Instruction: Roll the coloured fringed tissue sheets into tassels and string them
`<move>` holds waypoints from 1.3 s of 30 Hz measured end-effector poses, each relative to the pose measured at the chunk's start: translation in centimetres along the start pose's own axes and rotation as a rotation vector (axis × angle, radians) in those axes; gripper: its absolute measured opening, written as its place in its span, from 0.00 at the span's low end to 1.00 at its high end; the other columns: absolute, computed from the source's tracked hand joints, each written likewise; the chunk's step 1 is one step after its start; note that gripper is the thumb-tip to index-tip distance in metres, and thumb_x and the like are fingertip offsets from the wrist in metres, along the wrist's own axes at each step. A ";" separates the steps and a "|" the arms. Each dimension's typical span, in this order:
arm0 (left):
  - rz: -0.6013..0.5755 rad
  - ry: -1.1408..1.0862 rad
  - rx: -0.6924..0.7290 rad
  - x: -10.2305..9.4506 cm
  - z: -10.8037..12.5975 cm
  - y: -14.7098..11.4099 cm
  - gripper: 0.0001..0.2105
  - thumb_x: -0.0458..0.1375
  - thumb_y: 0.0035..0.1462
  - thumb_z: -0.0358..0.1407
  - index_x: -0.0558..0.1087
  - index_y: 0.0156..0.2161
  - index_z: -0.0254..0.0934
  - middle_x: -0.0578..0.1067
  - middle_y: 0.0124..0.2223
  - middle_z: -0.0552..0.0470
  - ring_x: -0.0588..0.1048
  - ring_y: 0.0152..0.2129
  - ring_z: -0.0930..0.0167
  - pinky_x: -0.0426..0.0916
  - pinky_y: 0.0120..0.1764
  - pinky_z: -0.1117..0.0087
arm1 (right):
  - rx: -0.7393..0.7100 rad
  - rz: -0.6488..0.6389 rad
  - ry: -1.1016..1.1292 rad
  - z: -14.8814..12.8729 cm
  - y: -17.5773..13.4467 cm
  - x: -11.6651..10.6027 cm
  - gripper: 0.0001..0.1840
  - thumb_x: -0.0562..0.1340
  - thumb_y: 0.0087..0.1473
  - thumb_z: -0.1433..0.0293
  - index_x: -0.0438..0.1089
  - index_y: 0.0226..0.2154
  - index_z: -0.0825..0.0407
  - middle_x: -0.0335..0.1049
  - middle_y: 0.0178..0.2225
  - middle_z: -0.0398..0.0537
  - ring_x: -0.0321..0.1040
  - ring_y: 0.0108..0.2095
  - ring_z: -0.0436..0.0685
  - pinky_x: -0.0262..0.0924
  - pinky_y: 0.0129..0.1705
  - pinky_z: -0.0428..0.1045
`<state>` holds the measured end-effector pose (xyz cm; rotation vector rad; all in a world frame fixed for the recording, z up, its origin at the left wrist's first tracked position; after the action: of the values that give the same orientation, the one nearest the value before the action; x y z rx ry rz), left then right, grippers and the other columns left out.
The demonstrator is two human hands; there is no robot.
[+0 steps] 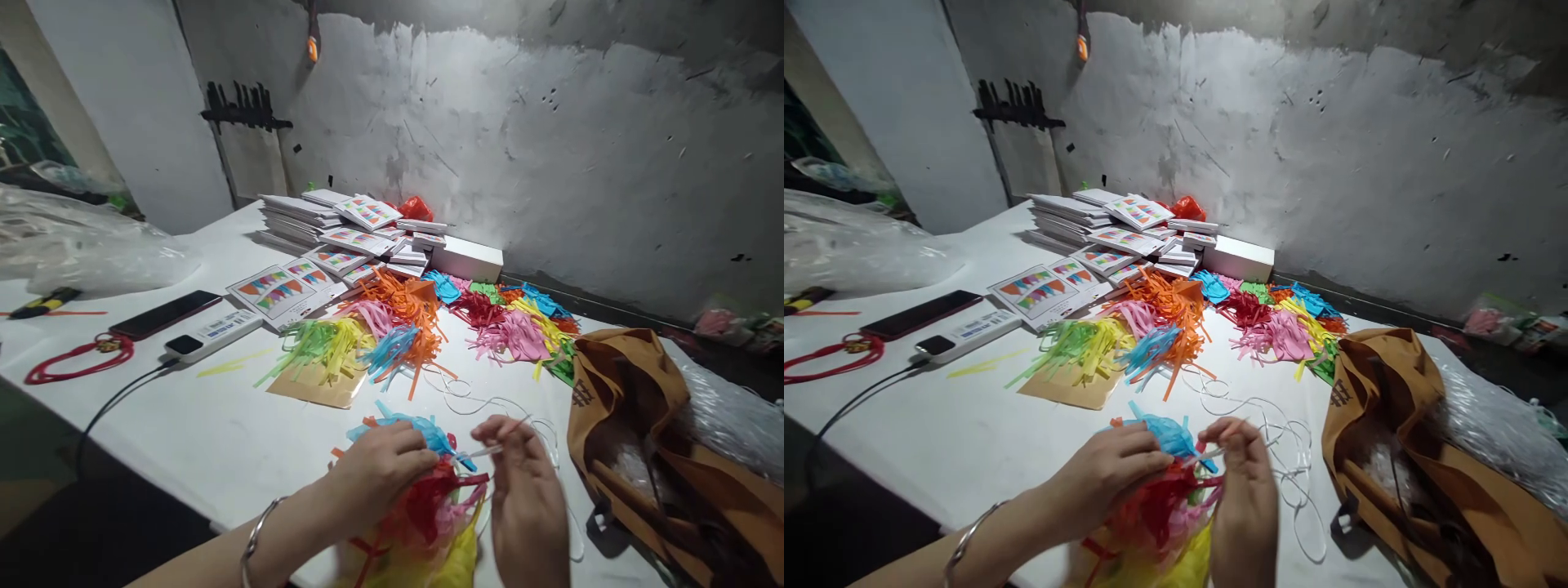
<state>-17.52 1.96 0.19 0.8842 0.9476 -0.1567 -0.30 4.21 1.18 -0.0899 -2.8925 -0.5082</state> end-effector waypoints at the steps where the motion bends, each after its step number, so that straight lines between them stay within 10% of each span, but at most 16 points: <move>1: -0.077 0.003 -0.044 -0.1 -0.4 0.6 0.10 0.52 0.70 0.33 0.77 0.42 0.38 0.77 0.35 0.49 0.72 0.31 0.68 0.66 0.34 0.70 | -0.021 0.041 0.111 -0.9 0.9 -0.5 0.12 0.59 0.66 0.58 0.68 0.35 0.48 0.71 0.31 0.41 0.71 0.33 0.52 0.65 0.41 0.50; 5: -0.245 -0.218 -0.187 -1.7 -0.6 4.2 0.20 0.62 0.61 0.34 0.70 0.58 0.38 0.73 0.58 0.40 0.70 0.54 0.59 0.67 0.54 0.57 | -0.121 0.025 0.116 -4.5 4.0 -0.3 0.09 0.61 0.64 0.61 0.67 0.38 0.49 0.71 0.25 0.38 0.69 0.28 0.51 0.64 0.39 0.50; 8: -0.279 -0.608 -0.198 -2.4 1.0 7.6 0.18 0.58 0.65 0.39 0.71 0.57 0.35 0.74 0.56 0.41 0.72 0.50 0.63 0.68 0.54 0.61 | -0.065 -0.147 -0.062 -5.8 6.1 1.8 0.13 0.60 0.65 0.57 0.67 0.38 0.49 0.75 0.30 0.43 0.72 0.30 0.52 0.65 0.37 0.49; 12: -0.090 -1.149 -0.390 -2.6 1.0 11.4 0.18 0.56 0.66 0.47 0.75 0.37 0.31 0.65 0.24 0.57 0.66 0.22 0.76 0.67 0.28 0.74 | -0.108 -0.203 -0.019 -6.5 8.9 3.1 0.17 0.62 0.62 0.53 0.66 0.43 0.48 0.77 0.41 0.50 0.75 0.43 0.57 0.67 0.45 0.52; 15: 0.099 -1.483 -0.461 -3.5 -0.3 13.3 0.17 0.62 0.62 0.46 0.74 0.38 0.31 0.54 0.21 0.63 0.53 0.16 0.81 0.53 0.20 0.81 | -0.097 -0.335 0.113 -5.2 8.8 4.6 0.29 0.63 0.58 0.49 0.61 0.54 0.46 0.73 0.53 0.53 0.71 0.51 0.58 0.65 0.49 0.54; 20: 0.376 -1.557 -0.379 -9.1 -3.6 15.6 0.09 0.56 0.68 0.33 0.73 0.38 0.29 0.52 0.21 0.63 0.54 0.15 0.82 0.48 0.19 0.83 | -0.008 -0.939 -0.426 -0.2 4.6 7.7 0.13 0.57 0.63 0.60 0.74 0.39 0.48 0.75 0.29 0.43 0.69 0.29 0.52 0.60 0.31 0.45; 28: 1.010 -1.247 -0.487 -24.9 -10.5 9.7 0.26 0.26 0.74 0.29 0.63 0.31 0.33 0.44 0.20 0.61 0.48 0.15 0.84 0.35 0.25 0.80 | -0.028 -0.763 -0.925 2.9 14.9 -5.1 0.11 0.59 0.59 0.70 0.73 0.26 0.50 0.71 0.24 0.42 0.65 0.28 0.53 0.55 0.35 0.48; 32: 1.249 -1.099 -0.485 -29.1 -14.7 4.5 0.27 0.24 0.71 0.28 0.60 0.28 0.34 0.43 0.17 0.62 0.44 0.13 0.84 0.32 0.24 0.79 | 0.017 -0.512 -1.131 2.1 19.3 -10.6 0.07 0.62 0.54 0.75 0.73 0.26 0.53 0.73 0.28 0.46 0.70 0.35 0.57 0.60 0.46 0.57; 35: 1.054 -0.931 -0.416 -26.0 -15.5 3.9 0.19 0.37 0.72 0.26 0.61 0.29 0.35 0.48 0.15 0.64 0.45 0.12 0.82 0.36 0.20 0.79 | -0.011 -0.341 -1.157 1.1 18.9 -9.1 0.09 0.61 0.53 0.77 0.77 0.32 0.54 0.74 0.45 0.64 0.66 0.55 0.70 0.49 0.57 0.69; 39: 0.495 -0.859 -0.437 -13.0 -11.8 5.6 0.10 0.57 0.67 0.36 0.74 0.36 0.31 0.61 0.20 0.62 0.57 0.15 0.81 0.52 0.20 0.81 | -0.066 -0.471 -0.844 0.9 14.0 0.0 0.15 0.58 0.62 0.67 0.77 0.46 0.50 0.72 0.53 0.58 0.64 0.57 0.64 0.52 0.62 0.61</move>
<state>-30.16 10.86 10.18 0.5286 -0.0575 0.0976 0.83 17.69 5.02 0.4993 -3.7348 -0.7973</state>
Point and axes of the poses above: each hand's wrist, its own y-axis towards the middle knuckle, its own x-axis out of the palm, z = x × y, the point moved 5 cm from there along y, towards the middle knuckle
